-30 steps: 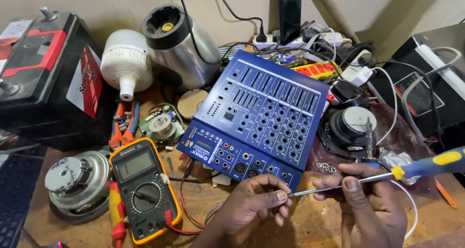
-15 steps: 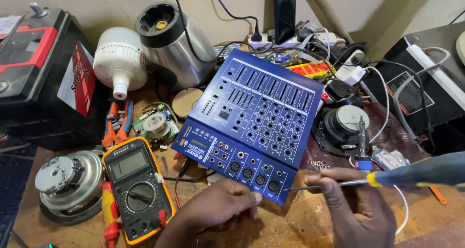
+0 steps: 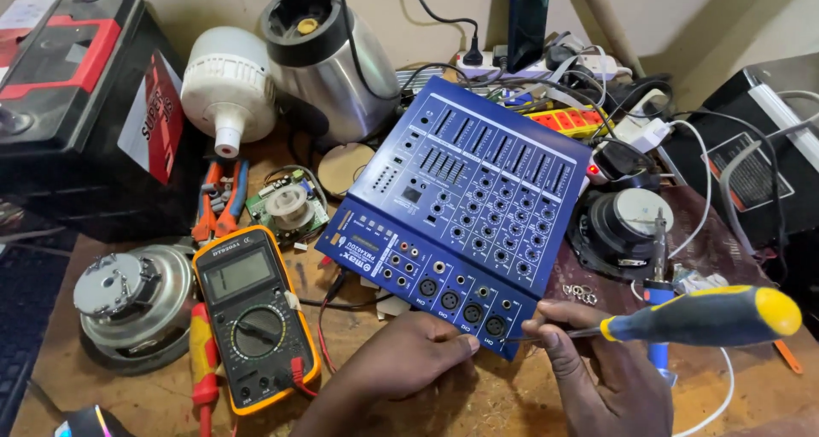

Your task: Assembling an audio mixer by installing a circuit board into its housing and securing it with a screwdriver.

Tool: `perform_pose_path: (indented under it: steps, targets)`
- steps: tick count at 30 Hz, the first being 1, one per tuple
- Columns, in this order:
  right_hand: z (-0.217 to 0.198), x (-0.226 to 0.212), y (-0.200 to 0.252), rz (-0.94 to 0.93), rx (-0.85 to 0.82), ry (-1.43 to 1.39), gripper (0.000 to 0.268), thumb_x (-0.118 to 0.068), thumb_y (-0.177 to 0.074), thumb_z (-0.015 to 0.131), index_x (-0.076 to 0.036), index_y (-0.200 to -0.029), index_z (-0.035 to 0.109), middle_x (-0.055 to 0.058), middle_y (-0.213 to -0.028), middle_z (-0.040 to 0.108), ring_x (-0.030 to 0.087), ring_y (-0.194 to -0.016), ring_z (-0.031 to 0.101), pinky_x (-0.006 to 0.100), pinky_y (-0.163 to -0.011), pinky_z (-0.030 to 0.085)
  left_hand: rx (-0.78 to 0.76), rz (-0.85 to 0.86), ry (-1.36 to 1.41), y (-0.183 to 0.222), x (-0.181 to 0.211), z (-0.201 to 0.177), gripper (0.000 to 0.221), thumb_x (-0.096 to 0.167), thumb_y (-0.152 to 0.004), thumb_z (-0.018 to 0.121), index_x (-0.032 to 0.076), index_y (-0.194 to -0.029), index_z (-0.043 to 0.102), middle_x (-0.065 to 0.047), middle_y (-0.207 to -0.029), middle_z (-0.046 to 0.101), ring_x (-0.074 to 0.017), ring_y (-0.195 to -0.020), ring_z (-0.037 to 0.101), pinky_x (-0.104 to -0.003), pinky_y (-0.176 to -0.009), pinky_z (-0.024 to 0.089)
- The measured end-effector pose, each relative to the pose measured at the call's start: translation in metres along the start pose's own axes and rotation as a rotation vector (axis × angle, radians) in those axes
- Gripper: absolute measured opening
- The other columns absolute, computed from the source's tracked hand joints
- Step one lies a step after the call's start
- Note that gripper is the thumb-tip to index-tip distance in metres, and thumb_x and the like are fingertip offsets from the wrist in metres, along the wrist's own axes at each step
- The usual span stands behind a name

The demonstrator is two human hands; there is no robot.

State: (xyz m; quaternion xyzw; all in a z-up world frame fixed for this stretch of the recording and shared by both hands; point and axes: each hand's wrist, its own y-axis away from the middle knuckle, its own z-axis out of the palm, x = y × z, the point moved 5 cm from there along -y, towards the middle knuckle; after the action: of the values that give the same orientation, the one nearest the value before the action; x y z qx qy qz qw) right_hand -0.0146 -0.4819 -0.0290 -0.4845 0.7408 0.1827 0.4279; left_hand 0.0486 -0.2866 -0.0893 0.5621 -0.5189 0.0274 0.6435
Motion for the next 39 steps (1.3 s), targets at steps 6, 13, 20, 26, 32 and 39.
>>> perform_pose_path:
  steps: [6, 13, 20, 26, 32, 39]
  targets:
    - [0.0, -0.006, 0.001, -0.051, -0.004, 0.051, 0.019, -0.031, -0.094, 0.077, -0.021, -0.108, 0.086, -0.01, -0.098, 0.09, 0.004, -0.091, 0.083, 0.025, -0.084, 0.06, 0.006, 0.037, -0.047, -0.001, 0.0, -0.001, 0.039, 0.042, -0.11, 0.068, 0.016, -0.083, 0.079, 0.002, -0.068, 0.068, -0.0104, -0.052, 0.055, -0.028, -0.051, 0.04]
    - [0.008, 0.015, -0.006, -0.18, -0.115, -0.006, 0.023, -0.026, -0.094, 0.073, -0.014, -0.11, 0.084, 0.001, -0.11, 0.088, 0.012, -0.1, 0.086, 0.029, -0.093, 0.064, 0.018, 0.089, -0.017, -0.009, -0.008, 0.0, 0.057, 0.041, -0.11, 0.071, 0.021, -0.063, 0.046, 0.006, -0.058, 0.044, -0.0091, -0.051, 0.043, -0.031, -0.052, 0.032]
    - [0.008, 0.001, 0.0, -0.442, -0.052, 0.077, 0.01, -0.022, -0.09, 0.08, -0.015, -0.093, 0.086, -0.007, -0.094, 0.088, 0.008, -0.089, 0.084, 0.023, -0.089, 0.061, -0.018, 0.042, 0.089, -0.004, -0.005, 0.001, 0.049, 0.038, -0.113, 0.07, 0.014, -0.07, 0.063, -0.001, -0.059, 0.057, -0.0117, -0.042, 0.042, -0.03, -0.041, 0.029]
    - [0.01, 0.002, 0.002, -0.111, -0.183, -0.141, 0.035, -0.014, -0.091, 0.074, -0.012, -0.125, 0.081, 0.007, -0.1, 0.093, 0.013, -0.095, 0.091, 0.027, -0.083, 0.071, 0.001, 0.082, 0.015, -0.005, -0.005, 0.001, 0.052, 0.039, -0.112, 0.068, 0.016, -0.066, 0.057, -0.001, -0.058, 0.055, -0.0133, -0.043, 0.049, -0.03, -0.041, 0.034]
    - [0.016, 0.016, 0.001, -0.359, -0.245, 0.052, 0.025, -0.026, -0.098, 0.065, -0.016, -0.109, 0.085, -0.002, -0.107, 0.091, 0.01, -0.094, 0.09, 0.027, -0.086, 0.073, -0.009, 0.085, 0.019, -0.005, -0.005, 0.0, 0.056, 0.04, -0.113, 0.07, 0.017, -0.065, 0.053, -0.001, -0.054, 0.051, -0.0132, -0.041, 0.047, -0.03, -0.041, 0.035]
    - [0.022, 0.013, 0.0, -0.359, -0.047, -0.196, 0.007, -0.011, -0.083, 0.087, -0.008, -0.085, 0.081, 0.003, -0.087, 0.082, 0.014, -0.081, 0.083, 0.025, -0.082, 0.068, -0.025, 0.057, 0.024, -0.001, -0.002, 0.0, 0.052, 0.042, -0.113, 0.069, 0.014, -0.069, 0.063, -0.003, -0.056, 0.059, -0.0133, -0.04, 0.05, -0.028, -0.038, 0.035]
